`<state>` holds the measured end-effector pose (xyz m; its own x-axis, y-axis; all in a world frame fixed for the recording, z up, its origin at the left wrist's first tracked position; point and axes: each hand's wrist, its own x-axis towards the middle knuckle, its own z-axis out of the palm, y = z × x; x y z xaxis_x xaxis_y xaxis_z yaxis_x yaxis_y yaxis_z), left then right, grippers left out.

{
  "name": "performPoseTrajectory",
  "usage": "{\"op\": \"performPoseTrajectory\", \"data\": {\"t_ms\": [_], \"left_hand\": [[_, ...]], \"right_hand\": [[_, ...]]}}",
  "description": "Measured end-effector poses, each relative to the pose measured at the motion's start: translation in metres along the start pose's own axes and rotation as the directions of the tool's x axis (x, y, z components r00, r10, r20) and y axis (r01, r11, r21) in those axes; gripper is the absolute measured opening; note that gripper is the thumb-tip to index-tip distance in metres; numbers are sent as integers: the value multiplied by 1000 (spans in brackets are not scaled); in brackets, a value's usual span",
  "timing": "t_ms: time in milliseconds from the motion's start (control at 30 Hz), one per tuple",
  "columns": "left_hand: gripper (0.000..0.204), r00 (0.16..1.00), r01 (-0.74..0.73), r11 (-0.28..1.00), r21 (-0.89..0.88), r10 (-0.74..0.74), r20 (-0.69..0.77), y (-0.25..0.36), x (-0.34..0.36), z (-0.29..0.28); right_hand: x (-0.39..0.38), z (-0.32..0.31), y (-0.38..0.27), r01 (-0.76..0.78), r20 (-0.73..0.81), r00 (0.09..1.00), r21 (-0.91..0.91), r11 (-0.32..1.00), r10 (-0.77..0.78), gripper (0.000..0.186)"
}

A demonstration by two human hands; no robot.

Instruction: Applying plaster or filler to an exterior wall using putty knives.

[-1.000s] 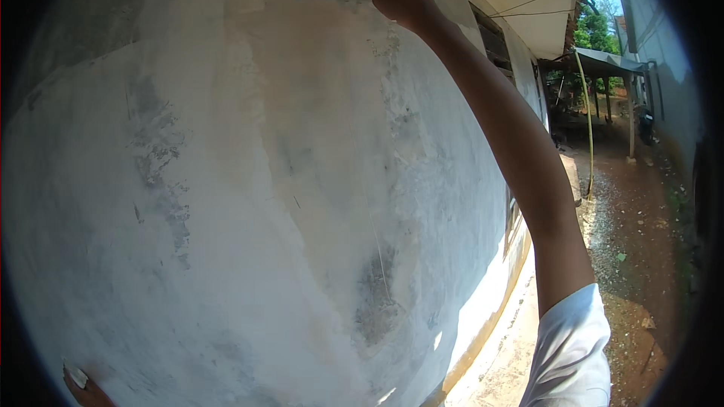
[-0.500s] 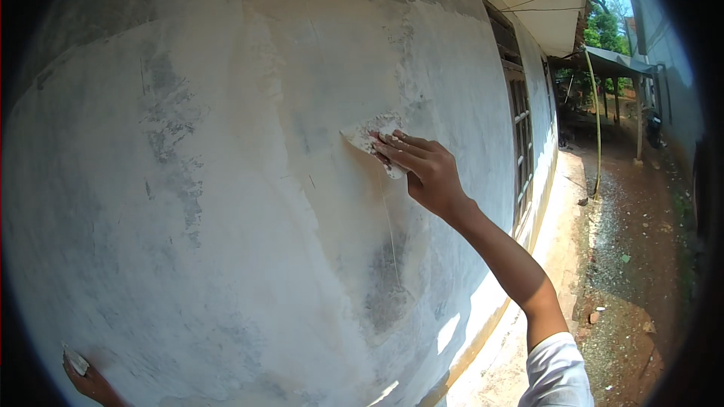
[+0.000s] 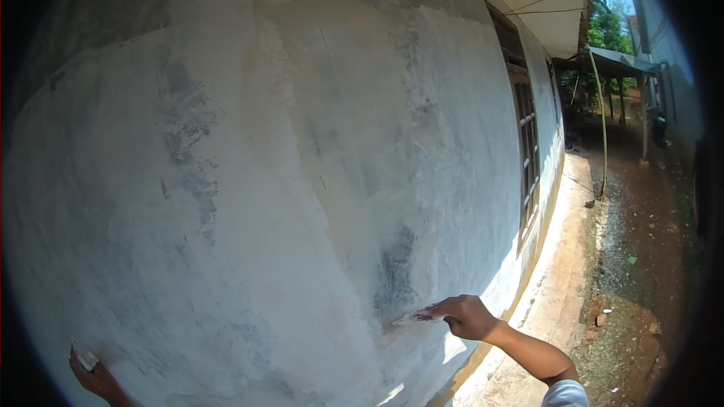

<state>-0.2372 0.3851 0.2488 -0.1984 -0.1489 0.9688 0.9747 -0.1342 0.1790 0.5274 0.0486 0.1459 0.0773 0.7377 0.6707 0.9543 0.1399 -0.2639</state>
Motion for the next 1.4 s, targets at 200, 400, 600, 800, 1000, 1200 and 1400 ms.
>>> {"op": "performPoseTrajectory", "data": {"t_ms": [200,400,600,800,1000,1200,1400], "left_hand": [[41,992,-124,992,-21,123,-24,-7,-9,-21],[42,972,-230,967,-106,224,-67,4,-7,-3],[37,963,-267,957,-115,260,-73,14,-6,-14],[37,955,-292,952,-93,285,-85,21,-6,-19],[38,937,-342,932,-119,328,-119,30,3,-16],[40,936,-342,927,-153,323,-138,36,5,-15],[42,939,-339,928,-153,324,-114,44,8,-19]], "right_hand": [[200,-187,-74,248,-269,942,153,957,-201,40],[384,-307,-164,97,-710,677,-177,979,-195,44],[417,-275,-155,101,-636,655,-462,881,-408,41],[316,-170,-115,289,-585,610,-463,838,-534,57],[168,-39,-81,234,-522,726,-427,874,-449,60],[37,66,-59,161,-467,822,-361,919,-327,64],[-15,61,-42,154,-342,920,-142,978,-194,51]]}}
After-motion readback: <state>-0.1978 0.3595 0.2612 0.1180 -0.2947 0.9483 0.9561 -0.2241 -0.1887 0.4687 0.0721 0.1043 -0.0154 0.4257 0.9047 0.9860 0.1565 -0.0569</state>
